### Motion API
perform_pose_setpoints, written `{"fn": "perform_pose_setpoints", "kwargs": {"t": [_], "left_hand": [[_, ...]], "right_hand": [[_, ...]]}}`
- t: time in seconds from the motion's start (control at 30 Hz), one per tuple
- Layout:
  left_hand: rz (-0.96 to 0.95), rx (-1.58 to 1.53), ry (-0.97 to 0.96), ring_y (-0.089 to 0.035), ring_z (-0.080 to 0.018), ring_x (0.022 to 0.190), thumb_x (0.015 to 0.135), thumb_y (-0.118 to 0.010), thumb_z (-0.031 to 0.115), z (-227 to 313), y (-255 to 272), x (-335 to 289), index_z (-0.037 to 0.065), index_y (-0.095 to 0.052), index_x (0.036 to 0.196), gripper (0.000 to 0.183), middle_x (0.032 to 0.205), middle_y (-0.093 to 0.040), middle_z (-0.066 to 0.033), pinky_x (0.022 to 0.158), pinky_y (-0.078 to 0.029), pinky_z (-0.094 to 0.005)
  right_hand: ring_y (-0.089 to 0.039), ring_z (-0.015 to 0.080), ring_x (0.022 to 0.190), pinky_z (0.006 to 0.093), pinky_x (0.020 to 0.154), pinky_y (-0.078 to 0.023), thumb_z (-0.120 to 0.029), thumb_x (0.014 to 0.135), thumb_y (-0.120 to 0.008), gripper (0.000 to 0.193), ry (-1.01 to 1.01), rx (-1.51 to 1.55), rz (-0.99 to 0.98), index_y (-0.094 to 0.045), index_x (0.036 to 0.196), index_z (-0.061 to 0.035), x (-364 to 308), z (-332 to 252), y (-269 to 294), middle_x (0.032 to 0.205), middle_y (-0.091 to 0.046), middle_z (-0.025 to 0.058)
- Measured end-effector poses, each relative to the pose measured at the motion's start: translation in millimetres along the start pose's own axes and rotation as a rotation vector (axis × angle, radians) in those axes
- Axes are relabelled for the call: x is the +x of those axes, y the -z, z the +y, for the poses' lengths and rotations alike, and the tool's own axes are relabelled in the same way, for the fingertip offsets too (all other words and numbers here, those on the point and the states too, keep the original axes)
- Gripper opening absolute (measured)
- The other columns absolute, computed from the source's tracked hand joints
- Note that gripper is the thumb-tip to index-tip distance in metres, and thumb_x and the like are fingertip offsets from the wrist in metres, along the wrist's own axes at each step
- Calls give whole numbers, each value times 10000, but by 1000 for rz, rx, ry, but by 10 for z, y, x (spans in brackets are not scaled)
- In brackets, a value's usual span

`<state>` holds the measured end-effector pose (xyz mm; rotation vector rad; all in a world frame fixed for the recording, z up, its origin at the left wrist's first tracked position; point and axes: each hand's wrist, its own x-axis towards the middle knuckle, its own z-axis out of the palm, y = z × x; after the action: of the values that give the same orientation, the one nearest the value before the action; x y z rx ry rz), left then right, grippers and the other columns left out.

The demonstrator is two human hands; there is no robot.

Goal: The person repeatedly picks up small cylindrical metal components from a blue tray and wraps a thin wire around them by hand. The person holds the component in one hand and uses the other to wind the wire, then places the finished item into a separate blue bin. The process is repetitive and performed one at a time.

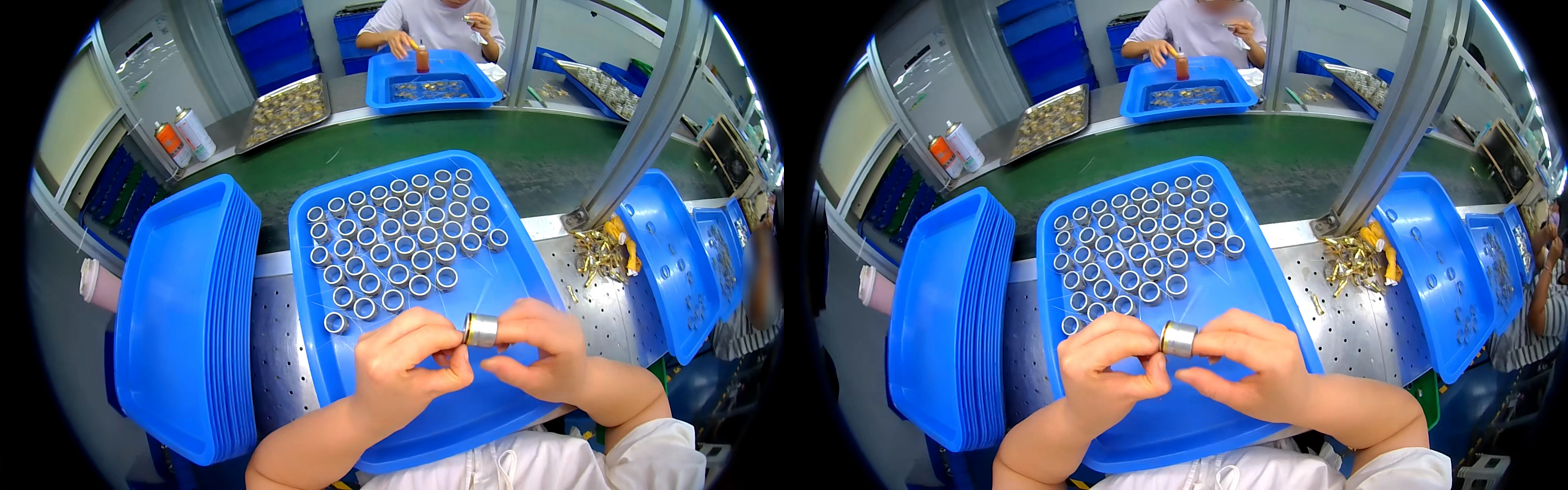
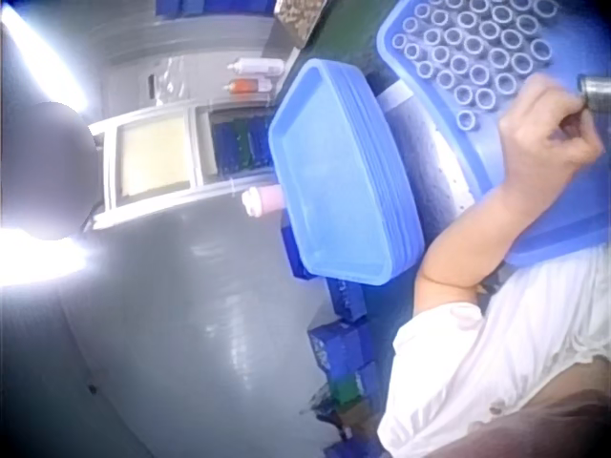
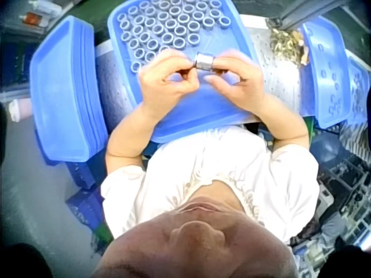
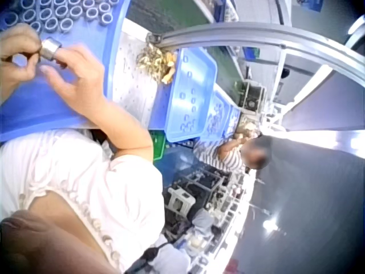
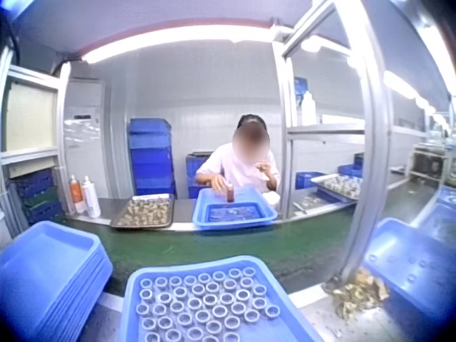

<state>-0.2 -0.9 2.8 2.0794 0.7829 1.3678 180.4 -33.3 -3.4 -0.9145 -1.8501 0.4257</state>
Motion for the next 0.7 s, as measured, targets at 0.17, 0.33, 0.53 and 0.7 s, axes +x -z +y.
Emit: {"fn": "perform_pose_setpoints", "kwargs": {"t": [0.17,0.33,0.53,0.7], "left_hand": [[13,-159,140,-597,-100,582,642,-703,-79,-22,-29,-30,-11,-637,756,148,741,-609,-69,513,-500,-208],[-4,-165,170,-611,-115,636,605,-680,-110,-25,-16,-19,-23,-645,757,178,785,-622,-96,550,-532,-209],[-33,-62,90,-593,-107,579,576,-682,-110,-18,29,-18,-12,-635,733,191,734,-614,-83,516,-502,-203],[-10,-4,37,-589,-104,566,570,-681,-109,-9,21,-17,-10,-627,722,189,733,-614,-82,510,-498,-203]], "right_hand": [[-575,202,607,291,510,-459,-9,638,-769,256,111,-94,17,-650,864,-24,25,35,-1,769,-603,75],[-547,191,587,280,496,-412,-28,640,-764,263,238,-211,3,-639,872,-24,32,56,17,770,-597,67],[-556,187,607,281,500,-405,-36,645,-761,292,318,-261,-24,-634,908,-24,36,50,24,775,-595,67],[-561,193,613,297,509,-428,-14,634,-771,313,112,-36,1,-634,915,-25,34,5,5,792,-595,71]]}}
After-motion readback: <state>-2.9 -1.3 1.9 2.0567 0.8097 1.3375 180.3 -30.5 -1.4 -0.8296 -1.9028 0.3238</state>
